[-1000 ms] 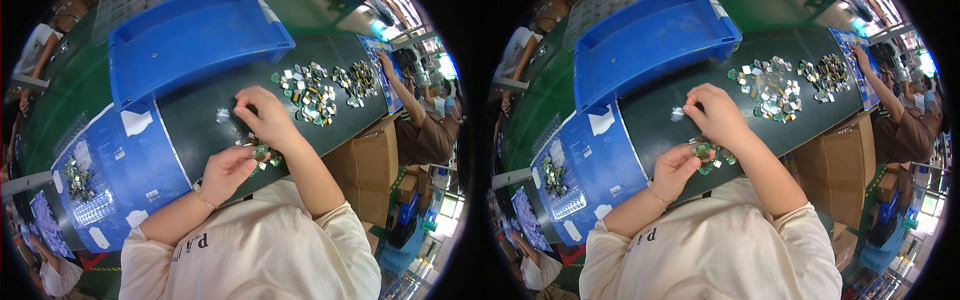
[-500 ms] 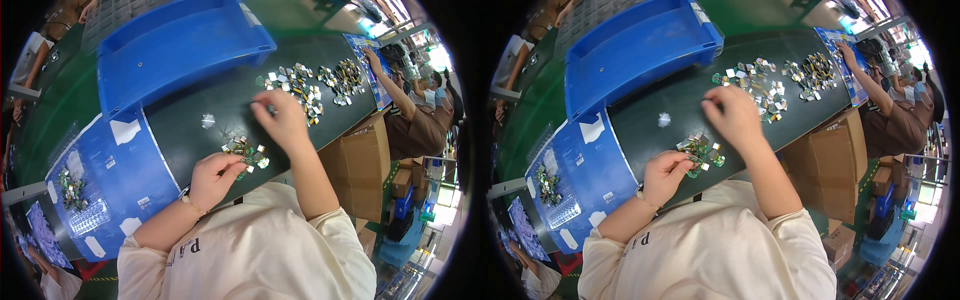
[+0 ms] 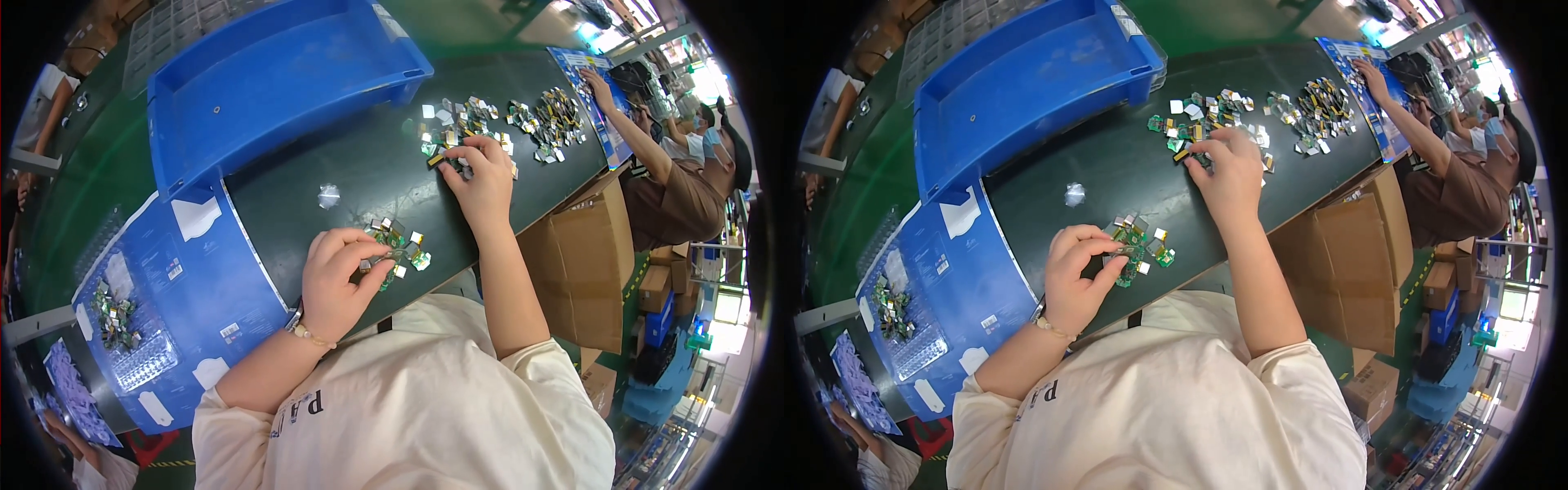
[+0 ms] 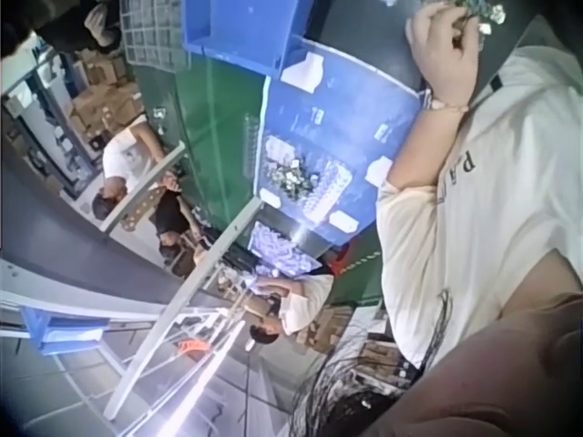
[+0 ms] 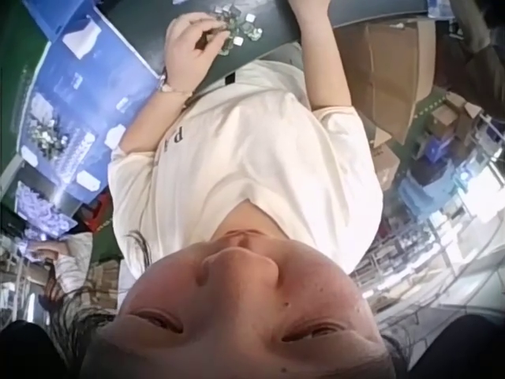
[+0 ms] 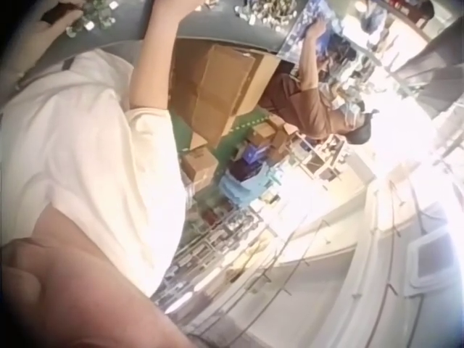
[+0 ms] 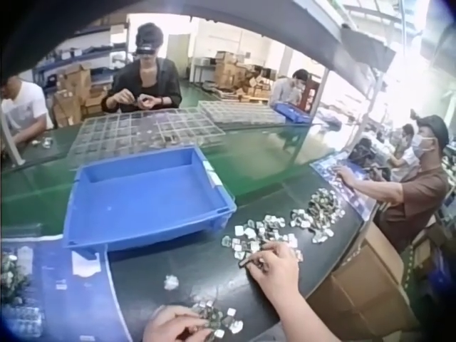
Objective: Inspecting and sorting small printed circuit boards on a production line.
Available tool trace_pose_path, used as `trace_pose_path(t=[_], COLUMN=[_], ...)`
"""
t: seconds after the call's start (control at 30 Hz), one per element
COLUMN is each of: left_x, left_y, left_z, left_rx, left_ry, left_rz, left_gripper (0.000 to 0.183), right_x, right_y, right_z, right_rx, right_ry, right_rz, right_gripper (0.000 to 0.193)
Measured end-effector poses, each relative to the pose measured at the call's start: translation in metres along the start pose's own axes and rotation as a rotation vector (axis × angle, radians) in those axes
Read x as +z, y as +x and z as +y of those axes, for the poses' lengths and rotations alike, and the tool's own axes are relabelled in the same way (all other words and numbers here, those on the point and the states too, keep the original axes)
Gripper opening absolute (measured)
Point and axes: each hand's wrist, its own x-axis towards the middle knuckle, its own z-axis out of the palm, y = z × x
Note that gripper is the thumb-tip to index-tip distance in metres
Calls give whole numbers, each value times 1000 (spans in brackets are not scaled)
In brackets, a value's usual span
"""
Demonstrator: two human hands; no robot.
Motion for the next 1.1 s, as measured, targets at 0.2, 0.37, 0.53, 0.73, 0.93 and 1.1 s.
trace_pose_path(t=[0.2, 0.37, 0.53, 0.73, 0.93, 1.1], left_x=[0, -1, 0, 2, 11, 6], left_y=[-2, -4, -6, 0, -10, -7], left_z=[1, -2, -9, 2, 4, 3], left_rx=[-6, -27, -170, -94, -6, 17], left_ry=[-37, -135, -265, 31, 394, 278], left_rz=[-30, -76, -64, -228, -457, -342], left_gripper=[16, 10, 11, 48, 81, 64], right_x=[-2, 0, 4, -1, -11, -9], right_y=[2, 3, 3, -6, -12, -22], right_z=[-8, -14, -10, -19, -38, -54], right_rx=[-44, -32, 46, 193, 402, 403], right_ry=[-28, -150, -43, 362, 731, 1001], right_rz=[-15, 17, -13, -69, -130, -136], right_gripper=[28, 28, 22, 15, 23, 16])
